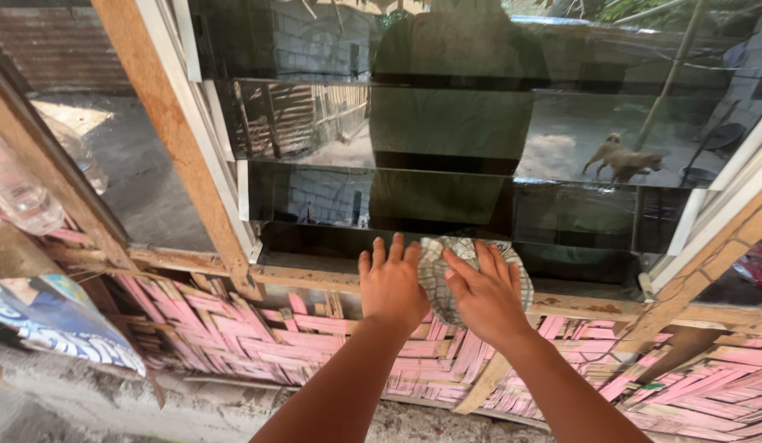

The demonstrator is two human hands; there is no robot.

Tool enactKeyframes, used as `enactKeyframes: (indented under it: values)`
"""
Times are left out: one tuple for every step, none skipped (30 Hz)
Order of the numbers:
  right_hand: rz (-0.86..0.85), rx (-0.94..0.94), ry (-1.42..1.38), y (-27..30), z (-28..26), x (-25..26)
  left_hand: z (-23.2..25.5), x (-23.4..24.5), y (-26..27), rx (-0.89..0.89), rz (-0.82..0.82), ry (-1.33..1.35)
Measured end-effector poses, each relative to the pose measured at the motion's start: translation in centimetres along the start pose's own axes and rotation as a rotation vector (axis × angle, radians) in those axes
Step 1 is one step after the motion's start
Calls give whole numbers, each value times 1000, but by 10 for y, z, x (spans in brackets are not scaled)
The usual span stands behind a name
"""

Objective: The person cleans glass slats using a spray bottle and a cloth, wiping both sides of each piece of glass.

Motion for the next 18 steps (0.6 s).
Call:
enactKeyframes:
  values:
    - [24,26,-127,0,4,6,5,4,1,43,28,45]
    - [49,53,-254,1,10,11,9,6,2,86,55,90]
    - [74,78,-380,3,16,16,16,6,5,50,76,113]
    - [119,105,-415,6,21,20,23,4,9,15,97,136]
    - [167,130,-449,11,27,22,30,0,12,-22,119,160]
    - [214,156,-482,16,33,25,40,-6,13,-134,155,178]
    - [273,141,-422,22,40,27,50,-12,14,-245,191,195]
    - [330,126,-361,28,48,29,59,-17,15,-356,227,212]
    - [386,108,-298,32,54,30,66,-21,14,-398,214,226]
    - [399,125,-219,34,59,30,74,-22,14,-441,201,240]
    - [411,143,-140,35,63,31,80,-20,13,-482,188,253]
    - [420,161,-61,36,67,32,85,-19,9,-417,54,198]
    - [390,165,-11,35,70,32,88,-17,3,-346,-77,141]
    - [359,168,38,33,72,33,90,-14,0,-271,-206,82]
    - [326,176,85,31,72,34,90,-10,-2,-275,-238,60]
    - [312,157,137,30,73,34,89,-9,-3,-279,-271,38]
    - [296,141,188,30,73,35,86,-10,-3,-280,-304,15]
    - [280,125,239,29,73,35,82,-12,-3,-288,-262,10]
Point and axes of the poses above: each hand's wrist, its own y-axis away from the middle knuckle, its own x-axis out of the back of the hand, z = x × y, the point moved 2 cm from there along -y, towards the middle knuckle, and after that the axes turned 2 degrees about -x, right-handed, at the moved point
